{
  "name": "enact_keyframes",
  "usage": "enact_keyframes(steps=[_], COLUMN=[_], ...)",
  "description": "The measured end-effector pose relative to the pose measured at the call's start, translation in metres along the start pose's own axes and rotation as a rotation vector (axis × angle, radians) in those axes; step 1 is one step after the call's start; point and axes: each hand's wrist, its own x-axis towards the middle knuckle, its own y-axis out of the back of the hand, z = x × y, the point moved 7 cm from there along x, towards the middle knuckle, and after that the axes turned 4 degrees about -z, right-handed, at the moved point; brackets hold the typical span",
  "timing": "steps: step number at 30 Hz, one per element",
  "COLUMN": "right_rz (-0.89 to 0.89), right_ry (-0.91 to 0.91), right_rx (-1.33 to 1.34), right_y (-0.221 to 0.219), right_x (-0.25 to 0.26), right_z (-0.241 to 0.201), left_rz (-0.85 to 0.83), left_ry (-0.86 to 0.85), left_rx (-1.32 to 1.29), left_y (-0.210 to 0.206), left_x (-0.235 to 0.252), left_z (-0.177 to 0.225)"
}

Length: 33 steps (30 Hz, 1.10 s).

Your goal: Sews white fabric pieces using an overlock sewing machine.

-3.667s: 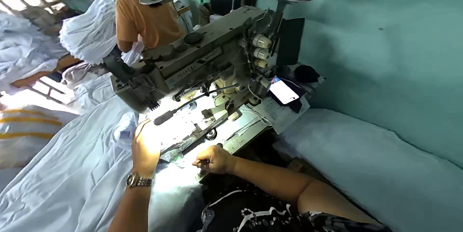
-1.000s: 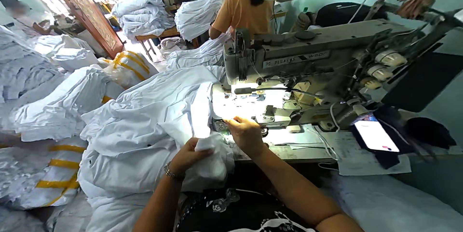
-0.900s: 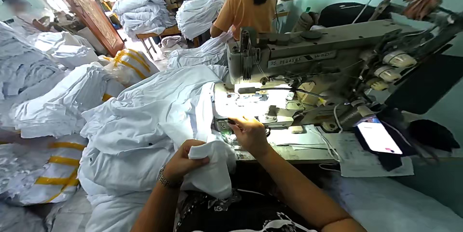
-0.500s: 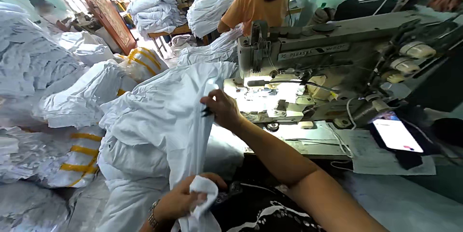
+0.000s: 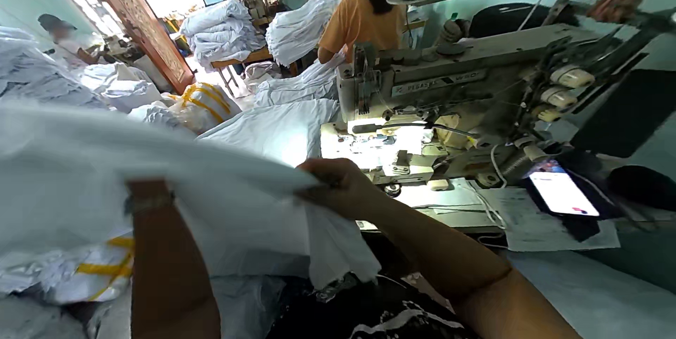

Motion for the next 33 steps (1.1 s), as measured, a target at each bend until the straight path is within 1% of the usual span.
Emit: enact_keyframes(steps=[1,2,3,4,5,6,8,9,11,13,14,16,17,18,19,21,23,25,27,29,30,31,32,33], right_rz=[0.096,0.197,0.282,0.348,0.393,0.42,0.472,0.513,0.56,0.533,0.504,0.411,0.353,0.317,0.31,0.363,0.438,0.448,0.463,0.573,0.659,0.736,0.783,0.803], right_ry=[-0.139,-0.297,-0.457,-0.594,-0.69,-0.729,-0.78,-0.847,-0.922,-0.874,-0.826,-0.715,-0.649,-0.585,-0.527,-0.45,-0.425,-0.391,-0.356,-0.353,-0.362,-0.372,-0.386,-0.41], right_rx=[0.083,0.174,0.247,0.317,0.405,0.502,0.641,0.633,0.535,0.488,0.492,0.521,0.52,0.5,0.475,0.432,0.415,0.422,0.458,0.514,0.54,0.562,0.58,0.592], right_y=[0.013,0.024,0.031,0.033,0.033,0.029,0.022,0.021,0.026,0.03,0.03,0.023,0.019,0.016,0.016,0.025,0.037,0.04,0.037,0.037,0.04,0.045,0.049,0.053], right_x=[0.0,-0.006,-0.018,-0.035,-0.056,-0.08,-0.125,-0.143,-0.162,-0.161,-0.154,-0.134,-0.122,-0.111,-0.1,-0.088,-0.084,-0.085,-0.087,-0.091,-0.095,-0.1,-0.105,-0.11], right_z=[0.017,0.039,0.064,0.09,0.117,0.143,0.177,0.183,0.185,0.175,0.167,0.149,0.139,0.128,0.117,0.1,0.091,0.088,0.087,0.091,0.094,0.098,0.102,0.104], left_rz=[-0.034,-0.128,-0.253,-0.369,-0.466,-0.537,-0.603,-0.622,-0.618,-0.636,-0.662,-0.644,-0.585,-0.524,-0.462,-0.295,-0.143,-0.015,0.128,0.254,0.247,0.174,0.028,-0.187], left_ry=[-0.116,-0.174,-0.187,-0.15,-0.11,-0.104,-0.194,-0.26,-0.34,-0.394,-0.415,-0.46,-0.478,-0.467,-0.441,-0.394,-0.302,-0.189,-0.087,-0.046,-0.058,-0.089,-0.143,-0.22], left_rx=[-0.202,-0.374,-0.474,-0.536,-0.565,-0.57,-0.523,-0.512,-0.608,-0.741,-0.751,-0.596,-0.512,-0.462,-0.424,-0.326,-0.176,-0.057,-0.021,-0.034,-0.056,-0.102,-0.169,-0.249], left_y=[-0.034,-0.071,-0.114,-0.153,-0.186,-0.212,-0.242,-0.247,-0.233,-0.204,-0.19,-0.175,-0.175,-0.173,-0.169,-0.142,-0.096,-0.041,0.01,0.045,0.052,0.053,0.047,0.035], left_x=[0.029,0.053,0.065,0.062,0.048,0.028,-0.018,-0.041,-0.096,-0.158,-0.189,-0.237,-0.247,-0.245,-0.234,-0.194,-0.149,-0.115,-0.101,-0.104,-0.11,-0.118,-0.128,-0.138], left_z=[0.017,0.03,0.039,0.045,0.048,0.051,0.059,0.062,0.067,0.082,0.092,0.111,0.113,0.11,0.101,0.069,0.022,-0.023,-0.046,-0.048,-0.046,-0.044,-0.042,-0.035])
